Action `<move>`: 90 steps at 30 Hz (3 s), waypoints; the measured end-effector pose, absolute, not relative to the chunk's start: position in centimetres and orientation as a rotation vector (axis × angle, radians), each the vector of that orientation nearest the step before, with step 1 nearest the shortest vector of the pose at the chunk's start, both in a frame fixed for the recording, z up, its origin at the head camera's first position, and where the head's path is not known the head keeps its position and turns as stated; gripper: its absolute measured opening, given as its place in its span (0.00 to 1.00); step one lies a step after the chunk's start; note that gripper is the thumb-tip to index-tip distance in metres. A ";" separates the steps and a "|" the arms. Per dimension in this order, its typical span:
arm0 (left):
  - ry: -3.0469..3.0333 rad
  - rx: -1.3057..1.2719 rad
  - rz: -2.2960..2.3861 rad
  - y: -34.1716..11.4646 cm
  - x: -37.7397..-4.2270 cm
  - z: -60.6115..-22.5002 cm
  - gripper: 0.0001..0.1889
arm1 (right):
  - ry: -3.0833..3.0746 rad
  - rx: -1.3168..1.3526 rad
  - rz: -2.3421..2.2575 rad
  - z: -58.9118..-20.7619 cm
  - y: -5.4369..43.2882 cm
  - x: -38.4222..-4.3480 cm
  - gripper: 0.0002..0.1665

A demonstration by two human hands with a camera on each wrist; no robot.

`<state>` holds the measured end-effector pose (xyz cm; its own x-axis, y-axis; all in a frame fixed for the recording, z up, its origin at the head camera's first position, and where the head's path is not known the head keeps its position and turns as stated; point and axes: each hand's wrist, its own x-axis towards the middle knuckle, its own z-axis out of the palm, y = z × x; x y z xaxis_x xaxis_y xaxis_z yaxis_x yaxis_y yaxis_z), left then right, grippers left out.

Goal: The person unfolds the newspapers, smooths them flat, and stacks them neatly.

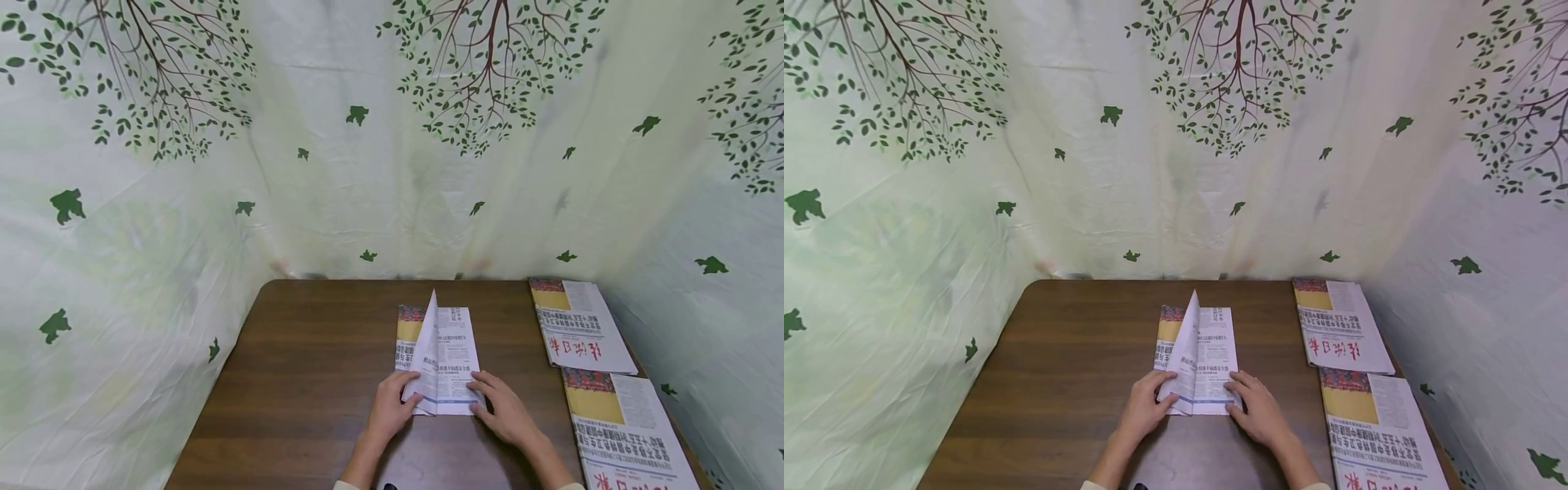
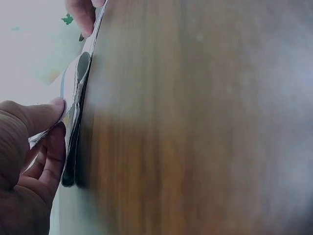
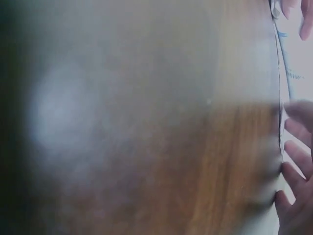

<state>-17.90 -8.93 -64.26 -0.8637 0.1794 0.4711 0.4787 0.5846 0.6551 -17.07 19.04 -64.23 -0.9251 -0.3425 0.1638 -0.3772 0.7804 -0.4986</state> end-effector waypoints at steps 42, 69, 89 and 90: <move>-2.761 -0.286 -0.748 -15.4 -17.7 -64.1 0.21 | -2.968 0.432 0.850 -64.1 21.8 -17.1 0.40; -2.864 -0.446 -0.742 -20.3 -17.5 -64.1 0.31 | -2.968 0.433 0.823 -64.2 23.5 -16.9 0.44; -2.974 -0.347 -0.797 -23.1 -16.9 -63.4 0.32 | -2.958 0.414 0.774 -64.4 24.7 -16.3 0.45; -2.979 -0.338 -0.793 -23.2 -16.9 -63.3 0.32 | -2.959 0.414 0.773 -64.3 24.8 -16.4 0.45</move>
